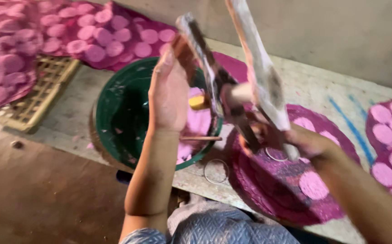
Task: The person scoops a pink paste from a green bucket using a spatula, loads it into a manual press tool, and presses the tool onto purple mats to create rows of circular patterns.
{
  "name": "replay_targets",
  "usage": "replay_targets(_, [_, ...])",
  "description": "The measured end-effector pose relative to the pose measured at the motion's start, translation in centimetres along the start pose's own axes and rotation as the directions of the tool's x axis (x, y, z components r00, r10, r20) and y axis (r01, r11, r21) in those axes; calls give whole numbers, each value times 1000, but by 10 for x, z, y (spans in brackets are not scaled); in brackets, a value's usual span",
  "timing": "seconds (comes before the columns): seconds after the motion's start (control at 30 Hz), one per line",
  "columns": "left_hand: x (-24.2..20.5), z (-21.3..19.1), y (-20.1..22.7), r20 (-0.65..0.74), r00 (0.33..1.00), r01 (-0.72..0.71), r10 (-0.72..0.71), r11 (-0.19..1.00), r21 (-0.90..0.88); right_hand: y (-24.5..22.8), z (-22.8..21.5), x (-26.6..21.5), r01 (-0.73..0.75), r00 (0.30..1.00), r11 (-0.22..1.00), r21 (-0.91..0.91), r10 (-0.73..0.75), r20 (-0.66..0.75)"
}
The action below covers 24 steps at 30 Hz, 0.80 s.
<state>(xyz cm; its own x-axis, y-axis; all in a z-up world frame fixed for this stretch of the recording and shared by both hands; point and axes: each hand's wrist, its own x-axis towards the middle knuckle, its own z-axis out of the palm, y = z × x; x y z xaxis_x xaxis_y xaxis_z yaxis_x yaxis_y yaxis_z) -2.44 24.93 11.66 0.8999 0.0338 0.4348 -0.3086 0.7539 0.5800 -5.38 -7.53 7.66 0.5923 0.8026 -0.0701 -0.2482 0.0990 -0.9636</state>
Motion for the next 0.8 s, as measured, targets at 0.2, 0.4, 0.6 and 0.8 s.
replay_targets(0.2, [-31,54,-81,462,858,476,-225,687,-549,18,21,-140,-365,923,884,291,385,-12])
replay_targets(0.4, [-43,78,-193,579,785,587,-218,560,-585,43,-7,-238,-455,841,873,179,487,-235])
replay_targets(0.6, [-30,60,-283,478,850,516,-219,522,-679,19,-67,-240,-823,504,568,2,732,-460])
replay_targets(0.8, [-35,26,-333,291,925,368,-244,383,-848,16,-78,-195,-899,350,437,35,763,-543])
